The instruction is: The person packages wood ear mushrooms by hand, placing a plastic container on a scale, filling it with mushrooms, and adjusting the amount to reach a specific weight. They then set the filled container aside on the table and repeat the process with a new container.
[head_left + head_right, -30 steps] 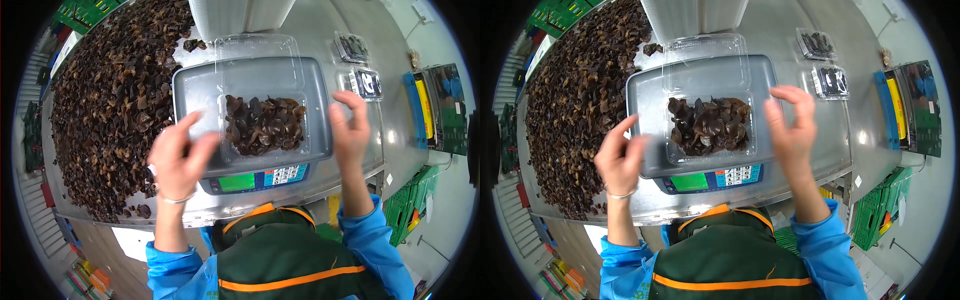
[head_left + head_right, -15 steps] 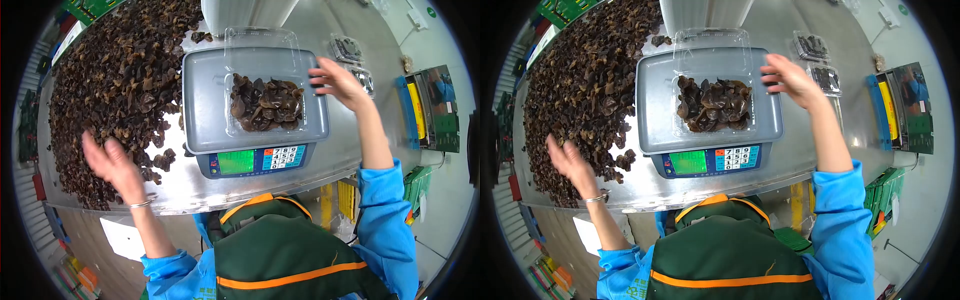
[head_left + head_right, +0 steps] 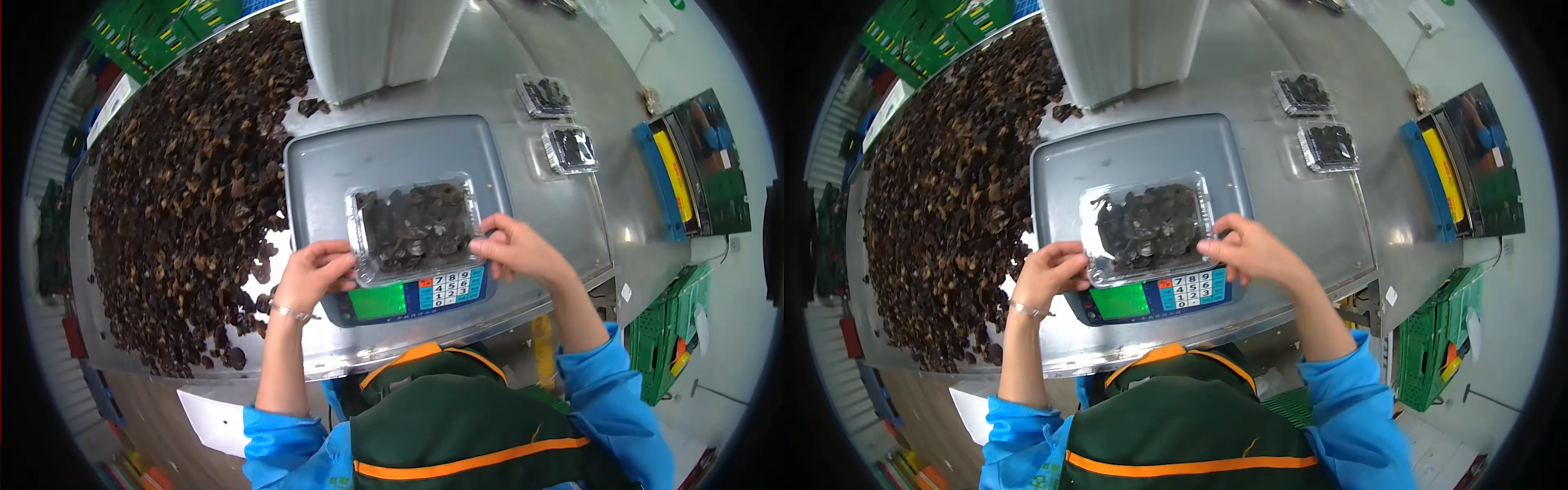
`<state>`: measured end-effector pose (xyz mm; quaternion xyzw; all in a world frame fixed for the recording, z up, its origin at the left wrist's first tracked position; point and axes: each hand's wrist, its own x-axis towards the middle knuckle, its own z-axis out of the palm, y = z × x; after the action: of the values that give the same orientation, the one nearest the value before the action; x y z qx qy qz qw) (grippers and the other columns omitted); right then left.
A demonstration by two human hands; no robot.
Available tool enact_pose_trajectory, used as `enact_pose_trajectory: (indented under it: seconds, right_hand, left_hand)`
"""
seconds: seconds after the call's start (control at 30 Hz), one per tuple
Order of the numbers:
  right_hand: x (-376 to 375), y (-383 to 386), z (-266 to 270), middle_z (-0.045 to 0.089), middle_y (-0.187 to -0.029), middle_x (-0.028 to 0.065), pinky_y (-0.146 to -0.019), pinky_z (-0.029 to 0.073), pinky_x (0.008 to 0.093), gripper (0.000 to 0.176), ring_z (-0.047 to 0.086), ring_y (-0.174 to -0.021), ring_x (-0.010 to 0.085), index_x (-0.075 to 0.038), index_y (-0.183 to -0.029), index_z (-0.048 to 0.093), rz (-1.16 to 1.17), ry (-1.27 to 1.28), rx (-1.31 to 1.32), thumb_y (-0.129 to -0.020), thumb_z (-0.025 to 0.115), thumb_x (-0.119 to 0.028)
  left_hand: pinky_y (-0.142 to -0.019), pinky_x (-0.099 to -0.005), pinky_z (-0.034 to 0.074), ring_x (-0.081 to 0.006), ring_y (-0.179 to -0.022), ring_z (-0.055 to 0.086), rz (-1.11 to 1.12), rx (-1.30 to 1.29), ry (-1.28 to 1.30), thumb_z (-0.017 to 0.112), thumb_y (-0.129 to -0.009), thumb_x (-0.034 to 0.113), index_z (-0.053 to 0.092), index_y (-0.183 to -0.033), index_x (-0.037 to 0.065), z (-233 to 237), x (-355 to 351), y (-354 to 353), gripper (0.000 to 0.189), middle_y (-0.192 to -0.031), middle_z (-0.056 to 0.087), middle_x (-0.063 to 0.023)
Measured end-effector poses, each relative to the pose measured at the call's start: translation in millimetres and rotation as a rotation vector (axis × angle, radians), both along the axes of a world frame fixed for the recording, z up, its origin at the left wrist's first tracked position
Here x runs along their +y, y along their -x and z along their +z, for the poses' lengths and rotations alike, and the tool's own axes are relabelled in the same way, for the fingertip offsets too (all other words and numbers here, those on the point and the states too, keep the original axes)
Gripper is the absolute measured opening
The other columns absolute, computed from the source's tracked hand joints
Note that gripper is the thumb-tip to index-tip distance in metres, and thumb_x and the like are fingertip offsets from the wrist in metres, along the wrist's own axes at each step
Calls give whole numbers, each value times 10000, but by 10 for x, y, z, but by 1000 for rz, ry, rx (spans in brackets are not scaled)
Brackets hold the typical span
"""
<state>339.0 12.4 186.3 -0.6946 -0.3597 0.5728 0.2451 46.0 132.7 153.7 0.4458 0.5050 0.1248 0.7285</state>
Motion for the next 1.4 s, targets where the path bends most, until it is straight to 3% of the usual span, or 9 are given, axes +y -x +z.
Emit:
enact_pose_trajectory:
  seconds: [0.4, 0.57, 0.7, 0.73, 0.87, 1.0, 1.17, 1.33, 1.4]
  right_hand:
    - [-672, -643, -189, 568, -717, 87, -394, 380, 222, 236, 534, -493, 130, -43, -985, 433, -626, -280, 668, -804, 584, -28]
    - [-1641, -1655, -518, 569, -793, 85, -429, 396, 214, 331, 549, -551, 138, -51, -1125, 448, -747, -361, 604, -820, 575, -59]
    - [-1795, -1803, -935, 375, -1251, 232, -847, 395, 391, 585, 422, -1115, 309, -66, -1332, 333, -825, -221, -406, -822, 592, -186]
    - [-1761, -1770, -1044, 242, -1382, 268, -995, 301, 476, 669, 271, -1286, 371, -75, -1379, 285, -541, -226, -903, -815, 606, -238]
    - [-1392, -1695, -1190, 101, -1446, 271, -1041, 90, 560, 745, 79, -1341, 419, -89, -1391, 277, -366, -70, -982, -782, 638, -318]
    - [-1158, -1902, -1397, 187, -1445, 215, -1016, 116, 588, 614, 102, -1327, 443, -106, -1357, 359, -435, -230, -1065, -816, 595, -277]
    - [-739, -2088, -1442, 201, -1442, 205, -1019, 95, 587, 560, 111, -1329, 428, -93, -1344, 375, -434, -241, -1052, -835, 564, -230]
    - [-478, -1956, -1163, 296, -1389, 188, -1028, 132, 550, 500, 191, -1297, 416, -60, -1289, 426, -576, -324, -1140, -820, 567, -159]
    - [-457, -1732, -893, 417, -1291, 185, -1026, 215, 477, 450, 312, -1243, 379, -19, -1221, 469, -615, -631, -934, -788, 576, -77]
  left_hand:
    - [-621, -269, 499, -143, -643, 580, -216, -37, -91, 625, -798, 0, 347, -1190, -2, 504, -300, -1054, 481, -836, 537, -88]
    - [-975, -396, 391, -299, -1201, 438, -428, 342, -1418, 668, -729, 0, 389, -1318, 51, 1328, 304, -1731, 654, -1272, 475, -176]
    - [-1045, -387, 307, -253, -1250, 396, -397, 883, -2446, 495, -908, 168, 360, -1361, 120, 1913, 2095, -1703, 475, -1360, 417, -92]
    - [-1045, -372, 306, -230, -1248, 401, -457, 1020, -2445, 459, -926, 200, 357, -1364, 125, 1965, 2559, -1576, 456, -1363, 416, -76]
    - [-1021, -394, 342, -227, -1243, 400, -841, 1364, -1588, 368, -961, 244, 332, -1368, 75, 2385, 3307, -1257, 442, -1356, 402, -132]
    - [-1014, -511, 291, -293, -1315, 297, -683, 1521, -1953, 640, -814, 328, 372, -1362, 164, 2669, 2544, -2033, 632, -1421, 311, -165]
    - [-778, -333, 468, -258, -784, 618, -816, 1374, -1398, 668, -779, 220, 643, -944, 12, 2978, 2709, -2175, 266, -812, 647, -159]
    - [-646, -359, 476, -234, -630, 579, -712, 1697, -1684, 717, -735, 277, 623, -782, -9, 2988, 2317, -2365, 305, -711, 628, -130]
    - [-632, -361, 480, -231, -607, 575, -205, 1165, -2049, 760, -691, 303, 631, -775, 19, 2927, 2337, -2169, 323, -691, 621, -132]
